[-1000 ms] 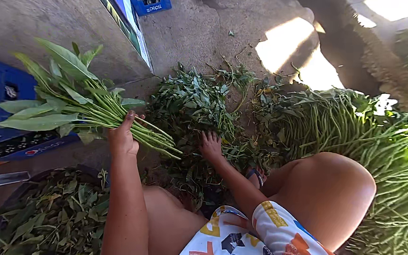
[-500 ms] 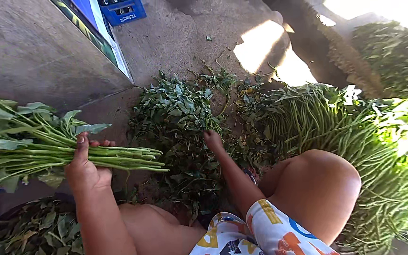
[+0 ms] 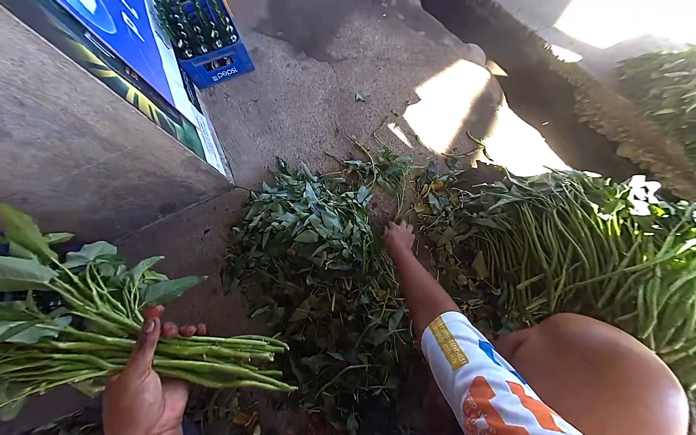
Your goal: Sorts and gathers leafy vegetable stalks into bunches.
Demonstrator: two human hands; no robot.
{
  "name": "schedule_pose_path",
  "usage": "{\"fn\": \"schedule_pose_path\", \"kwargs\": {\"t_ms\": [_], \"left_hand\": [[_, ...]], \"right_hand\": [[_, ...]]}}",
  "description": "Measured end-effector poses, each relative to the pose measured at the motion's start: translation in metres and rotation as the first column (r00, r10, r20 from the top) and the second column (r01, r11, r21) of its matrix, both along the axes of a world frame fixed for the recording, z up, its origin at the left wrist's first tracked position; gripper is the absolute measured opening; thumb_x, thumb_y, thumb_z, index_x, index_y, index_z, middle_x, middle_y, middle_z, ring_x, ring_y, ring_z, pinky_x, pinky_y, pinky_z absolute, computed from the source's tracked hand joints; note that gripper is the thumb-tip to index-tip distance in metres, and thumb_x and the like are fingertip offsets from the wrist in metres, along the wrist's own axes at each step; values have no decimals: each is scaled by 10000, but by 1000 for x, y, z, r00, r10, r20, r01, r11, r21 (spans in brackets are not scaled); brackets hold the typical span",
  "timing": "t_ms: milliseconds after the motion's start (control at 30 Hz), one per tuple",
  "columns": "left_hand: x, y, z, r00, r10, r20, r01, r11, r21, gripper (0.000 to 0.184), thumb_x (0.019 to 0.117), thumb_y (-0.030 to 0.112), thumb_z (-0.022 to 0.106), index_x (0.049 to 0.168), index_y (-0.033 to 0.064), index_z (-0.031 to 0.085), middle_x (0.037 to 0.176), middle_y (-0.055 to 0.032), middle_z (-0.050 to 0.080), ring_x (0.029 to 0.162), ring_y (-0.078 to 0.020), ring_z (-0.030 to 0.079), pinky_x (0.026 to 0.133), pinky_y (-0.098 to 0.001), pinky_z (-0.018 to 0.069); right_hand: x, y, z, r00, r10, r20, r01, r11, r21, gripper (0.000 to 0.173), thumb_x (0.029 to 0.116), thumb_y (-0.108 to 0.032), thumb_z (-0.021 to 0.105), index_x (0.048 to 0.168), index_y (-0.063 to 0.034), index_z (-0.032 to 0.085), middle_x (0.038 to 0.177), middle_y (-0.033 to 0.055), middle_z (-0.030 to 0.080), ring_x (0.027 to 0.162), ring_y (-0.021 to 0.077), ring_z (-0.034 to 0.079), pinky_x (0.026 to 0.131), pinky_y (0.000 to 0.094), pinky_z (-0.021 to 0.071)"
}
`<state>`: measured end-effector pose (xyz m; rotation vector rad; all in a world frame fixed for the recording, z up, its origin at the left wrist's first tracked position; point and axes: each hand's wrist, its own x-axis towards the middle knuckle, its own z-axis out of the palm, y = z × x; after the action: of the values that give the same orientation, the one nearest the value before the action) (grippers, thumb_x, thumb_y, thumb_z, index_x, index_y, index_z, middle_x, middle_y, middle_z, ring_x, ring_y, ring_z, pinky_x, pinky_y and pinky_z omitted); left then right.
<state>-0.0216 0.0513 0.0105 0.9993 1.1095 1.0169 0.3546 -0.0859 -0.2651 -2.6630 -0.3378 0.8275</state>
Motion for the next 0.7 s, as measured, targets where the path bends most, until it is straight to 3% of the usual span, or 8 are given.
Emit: {"fn": "schedule_pose_path", "kwargs": {"t_ms": [133,200,267,367,433,500,600,700], "left_hand": [[10,1,-4,1000,-18,-16,17,999,-29,228,1103,131,404,1131,112,629,740,59,680,647,-95,703,658,-304,648],[17,-1,-4,1000,-26,-15,25,999,-46,226,1099,124,420,1142,101,642,735,53,677,635,-95,699,648,-305,648],[23,-6,-4,999,-49,-9,48,996,-81,240,1100,127,410,1138,105,646,727,59,670,621,-89,690,644,-293,645],[30,-16,-4,997,-77,7,77,990,-116,224,1100,128,415,1103,92,636,708,53,660,600,-96,687,623,-295,644],[35,-21,-5,996,-82,30,85,988,-128,212,1095,124,430,1085,73,635,699,29,669,597,-120,693,625,-318,645],[40,-26,-6,997,-76,27,79,985,-151,191,1092,122,450,1088,53,627,701,11,669,600,-133,694,630,-332,645],[42,-27,-9,999,-45,1,44,985,-165,141,1072,122,515,1087,41,630,706,-10,668,597,-137,688,624,-333,641],[41,-23,-14,999,-38,6,39,986,-163,121,1053,120,556,1088,29,628,718,-28,675,603,-153,693,625,-341,641]], "right_hand": [[22,1,8,985,-170,10,168,978,123,438,1044,-319,569,1350,-11,625,1395,235,596,1369,424,492,1097,603,406],[30,7,13,949,-314,-23,307,907,288,394,1033,-276,593,1330,-21,635,1315,253,637,1274,435,574,1053,610,448],[32,11,17,947,-317,-53,314,880,356,406,1009,-255,639,1352,-40,614,1310,282,621,1234,475,582,1010,650,462],[27,5,6,989,-101,-110,117,981,153,524,1001,-382,626,1443,-104,578,1515,299,454,1407,502,420,1078,701,381],[20,4,1,994,22,-108,-22,1000,8,545,1022,-426,563,1475,-123,561,1610,265,345,1491,498,288,1121,726,302],[13,6,6,992,85,-88,-91,993,-70,582,1036,-411,525,1523,-95,491,1646,211,316,1527,456,241,1144,705,285],[15,10,19,993,-14,-120,15,1000,8,550,1047,-371,532,1466,-16,524,1569,215,430,1476,396,374,1147,606,362],[21,10,47,967,-243,-74,254,921,295,348,1059,-211,513,1319,-31,658,1382,225,607,1315,368,567,1097,543,440]]}}
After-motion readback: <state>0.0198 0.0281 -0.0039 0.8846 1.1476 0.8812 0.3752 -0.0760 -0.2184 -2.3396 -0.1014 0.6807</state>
